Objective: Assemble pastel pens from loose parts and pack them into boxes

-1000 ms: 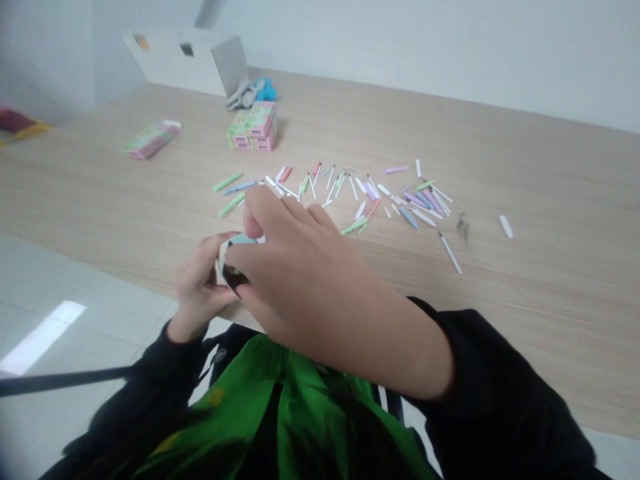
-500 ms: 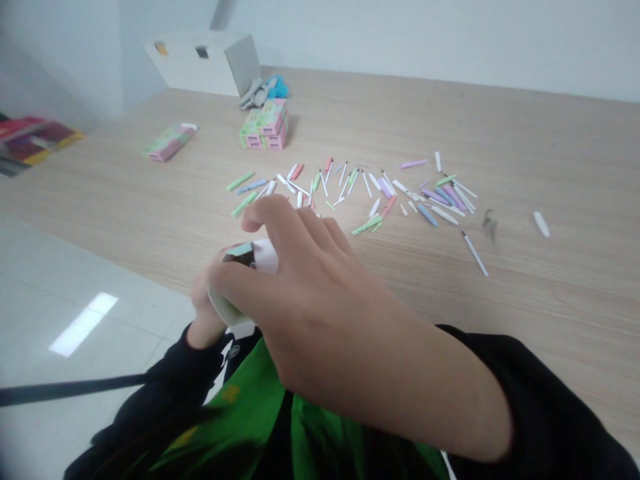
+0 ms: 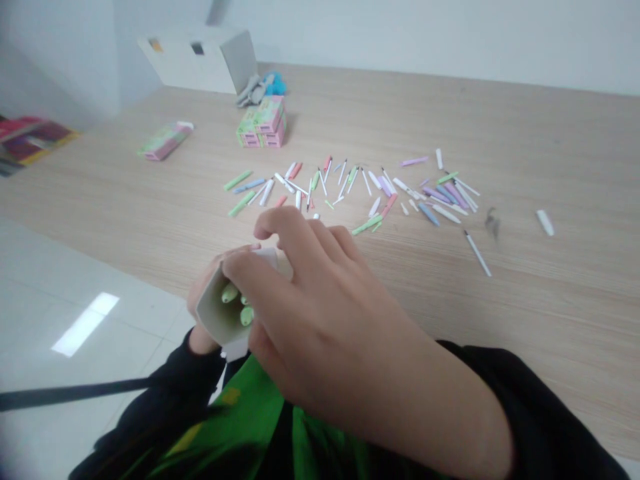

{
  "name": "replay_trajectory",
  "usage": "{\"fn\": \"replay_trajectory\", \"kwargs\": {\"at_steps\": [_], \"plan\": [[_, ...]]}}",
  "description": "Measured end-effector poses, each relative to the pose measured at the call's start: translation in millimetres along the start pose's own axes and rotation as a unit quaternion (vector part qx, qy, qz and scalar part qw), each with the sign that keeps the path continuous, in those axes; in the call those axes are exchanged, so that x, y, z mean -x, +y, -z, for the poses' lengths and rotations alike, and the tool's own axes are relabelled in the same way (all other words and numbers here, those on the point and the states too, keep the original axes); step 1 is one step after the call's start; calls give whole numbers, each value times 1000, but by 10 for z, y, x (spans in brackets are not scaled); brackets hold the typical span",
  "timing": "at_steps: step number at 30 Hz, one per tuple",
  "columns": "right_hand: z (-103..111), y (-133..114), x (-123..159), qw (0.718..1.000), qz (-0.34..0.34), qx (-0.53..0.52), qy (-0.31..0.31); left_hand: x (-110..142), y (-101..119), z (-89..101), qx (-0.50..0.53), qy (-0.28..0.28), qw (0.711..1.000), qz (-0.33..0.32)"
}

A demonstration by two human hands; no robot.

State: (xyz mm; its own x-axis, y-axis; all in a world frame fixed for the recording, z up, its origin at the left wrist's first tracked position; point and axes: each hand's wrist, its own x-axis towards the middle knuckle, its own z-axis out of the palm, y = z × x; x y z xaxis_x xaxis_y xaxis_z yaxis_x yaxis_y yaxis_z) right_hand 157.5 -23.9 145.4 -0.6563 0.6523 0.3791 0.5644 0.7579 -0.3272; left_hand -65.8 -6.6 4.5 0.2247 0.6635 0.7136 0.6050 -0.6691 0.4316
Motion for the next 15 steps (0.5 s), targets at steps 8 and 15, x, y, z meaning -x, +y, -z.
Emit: {"fn": "replay_trajectory", "kwargs": {"at_steps": [8, 15], "plan": [[-32, 10, 12, 1000, 6, -2, 3, 42, -21, -58, 29, 35, 999, 24], [-70, 34, 25, 1000, 9, -4, 10, 68, -64, -30, 24, 19, 1000, 1]]}}
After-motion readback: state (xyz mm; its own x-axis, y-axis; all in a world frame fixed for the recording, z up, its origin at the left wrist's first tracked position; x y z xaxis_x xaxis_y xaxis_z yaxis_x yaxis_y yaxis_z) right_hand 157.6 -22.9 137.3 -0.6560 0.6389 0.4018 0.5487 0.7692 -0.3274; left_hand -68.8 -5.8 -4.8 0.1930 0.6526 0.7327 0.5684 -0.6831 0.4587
